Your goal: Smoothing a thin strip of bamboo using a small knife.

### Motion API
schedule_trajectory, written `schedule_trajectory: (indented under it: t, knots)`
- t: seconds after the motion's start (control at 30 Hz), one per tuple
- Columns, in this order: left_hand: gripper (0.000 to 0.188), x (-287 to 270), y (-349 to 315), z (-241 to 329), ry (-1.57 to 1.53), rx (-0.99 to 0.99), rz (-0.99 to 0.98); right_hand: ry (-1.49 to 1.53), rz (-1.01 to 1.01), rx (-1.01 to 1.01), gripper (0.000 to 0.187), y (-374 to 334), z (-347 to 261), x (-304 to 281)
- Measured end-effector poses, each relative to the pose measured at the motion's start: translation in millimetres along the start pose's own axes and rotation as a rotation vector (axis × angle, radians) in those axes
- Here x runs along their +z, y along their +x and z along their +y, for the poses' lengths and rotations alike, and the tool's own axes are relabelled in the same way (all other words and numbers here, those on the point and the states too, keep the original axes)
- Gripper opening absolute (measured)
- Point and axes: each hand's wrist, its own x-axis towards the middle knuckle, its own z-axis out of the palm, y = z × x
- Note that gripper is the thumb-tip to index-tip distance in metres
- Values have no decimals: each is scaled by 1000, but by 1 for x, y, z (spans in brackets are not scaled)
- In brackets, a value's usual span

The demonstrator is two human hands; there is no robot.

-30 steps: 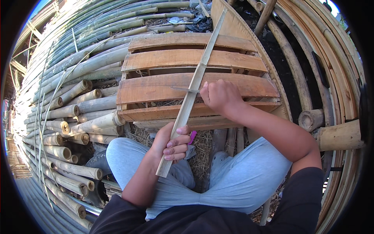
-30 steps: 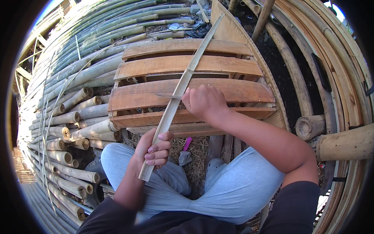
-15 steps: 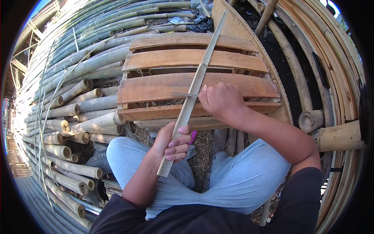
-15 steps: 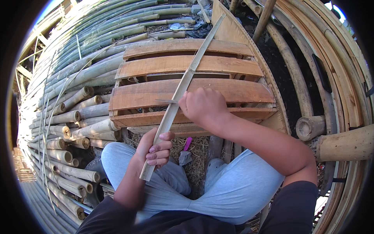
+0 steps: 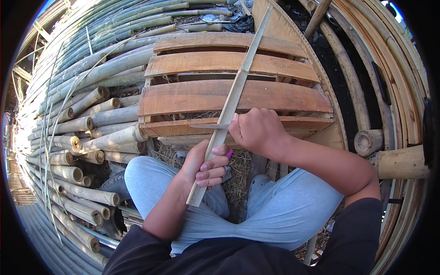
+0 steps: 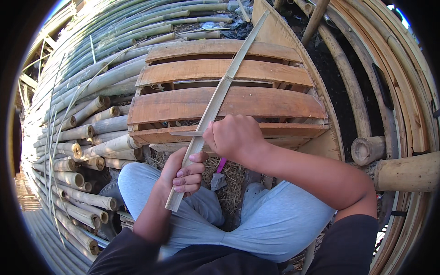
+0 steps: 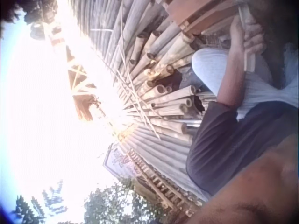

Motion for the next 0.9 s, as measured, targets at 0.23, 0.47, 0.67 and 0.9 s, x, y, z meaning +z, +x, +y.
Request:
schedule_trajectory:
  t: [0.23,0.47,0.67,0.9]
  knots:
    - [37,-1,4,3,-118,-41,-89,-149,133,-8,45,22,31,6]
    - [38,-3,0,2,-30,-21,-53,-87,87,28,47,5,-3,-4]
    - [38,1,2,1,-47,-38,-45,-114,144,80,47,23,36,-1]
    - [37,-2,-1,4,-17,-14,-32,-75,27,68,47,1,-9,-5]
